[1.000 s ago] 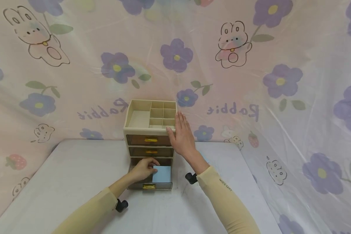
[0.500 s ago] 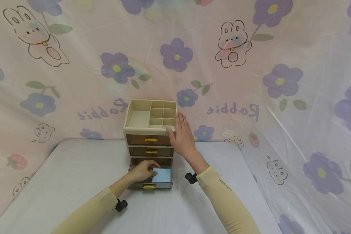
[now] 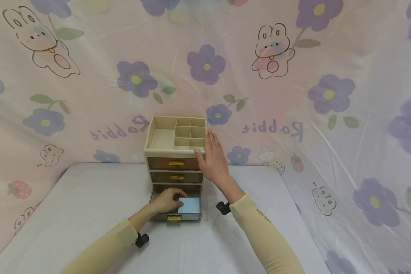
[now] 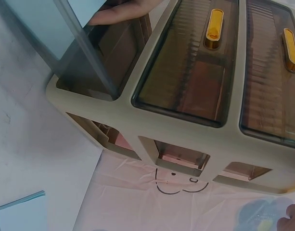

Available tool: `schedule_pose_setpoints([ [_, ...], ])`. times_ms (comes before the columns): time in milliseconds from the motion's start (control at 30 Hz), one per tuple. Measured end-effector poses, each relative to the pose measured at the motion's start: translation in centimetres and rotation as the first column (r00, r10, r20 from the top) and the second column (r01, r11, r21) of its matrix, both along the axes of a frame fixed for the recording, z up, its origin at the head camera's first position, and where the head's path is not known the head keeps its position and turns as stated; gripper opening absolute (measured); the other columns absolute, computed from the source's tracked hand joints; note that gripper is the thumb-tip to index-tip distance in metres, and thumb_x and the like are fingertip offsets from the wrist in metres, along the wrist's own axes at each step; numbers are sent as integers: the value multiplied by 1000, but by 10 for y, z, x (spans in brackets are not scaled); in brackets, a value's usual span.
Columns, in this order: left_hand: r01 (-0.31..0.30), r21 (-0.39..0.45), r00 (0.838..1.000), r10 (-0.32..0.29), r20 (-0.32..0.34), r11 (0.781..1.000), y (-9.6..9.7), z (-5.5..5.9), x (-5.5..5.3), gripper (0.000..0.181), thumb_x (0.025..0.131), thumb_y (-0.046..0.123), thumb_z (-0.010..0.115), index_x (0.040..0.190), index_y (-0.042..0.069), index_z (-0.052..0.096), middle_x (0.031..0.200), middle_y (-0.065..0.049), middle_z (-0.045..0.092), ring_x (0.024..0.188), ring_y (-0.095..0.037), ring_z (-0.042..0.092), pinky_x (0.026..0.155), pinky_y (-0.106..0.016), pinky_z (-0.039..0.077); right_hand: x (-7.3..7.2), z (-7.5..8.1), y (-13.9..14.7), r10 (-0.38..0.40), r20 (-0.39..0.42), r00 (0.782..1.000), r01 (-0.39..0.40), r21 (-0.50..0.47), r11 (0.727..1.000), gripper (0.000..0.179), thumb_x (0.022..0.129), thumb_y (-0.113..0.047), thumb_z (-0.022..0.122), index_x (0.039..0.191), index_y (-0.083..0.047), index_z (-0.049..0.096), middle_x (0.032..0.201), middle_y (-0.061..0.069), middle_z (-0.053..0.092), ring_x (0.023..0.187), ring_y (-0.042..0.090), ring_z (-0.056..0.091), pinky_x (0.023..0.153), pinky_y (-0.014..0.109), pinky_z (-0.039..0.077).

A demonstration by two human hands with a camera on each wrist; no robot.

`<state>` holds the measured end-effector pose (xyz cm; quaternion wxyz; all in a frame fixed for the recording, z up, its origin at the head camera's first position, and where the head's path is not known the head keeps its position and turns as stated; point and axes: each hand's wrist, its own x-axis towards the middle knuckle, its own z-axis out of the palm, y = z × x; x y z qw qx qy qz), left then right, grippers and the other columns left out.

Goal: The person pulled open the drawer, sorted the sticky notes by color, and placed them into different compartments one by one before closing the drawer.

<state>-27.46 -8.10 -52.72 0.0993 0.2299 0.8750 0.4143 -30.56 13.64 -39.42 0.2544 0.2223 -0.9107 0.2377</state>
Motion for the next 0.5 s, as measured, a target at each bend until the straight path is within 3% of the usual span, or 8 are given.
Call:
schedule_pose_setpoints([
  [167,5,-10,1000,-5,-19,1000,1,0,1,25,92,2,76,118,2,75,112,-13,69,86,-18,56,73,-35,51,1,0,1,-2,-2,1000,2,1,1000,74,112,-40,40,163,6,14,170,26,16,158,42,16,128,54,16],
  [300,2,-25,999,-2,-34,1000,2,0,1,25,92,2,76,117,3,75,120,-15,69,103,-29,63,87,-47,55,1,0,2,-11,-3,1000,11,9,1000,75,112,-42,39,163,6,15,170,26,16,158,42,16,127,55,17],
  [400,-5,-45,999,3,-44,999,2,-1,1,24,92,3,76,116,4,76,127,-16,68,121,-38,61,100,-55,52,2,1,2,-11,11,1000,11,14,1000,75,112,-42,39,163,5,14,171,24,14,158,41,15,128,54,17],
  [500,-4,-62,998,0,-59,998,2,-2,-1,23,92,2,77,114,4,77,126,-16,69,125,-40,59,104,-58,50,2,3,2,-3,25,1000,3,9,1000,74,112,-41,40,164,4,14,172,21,12,159,39,14,128,53,14],
])
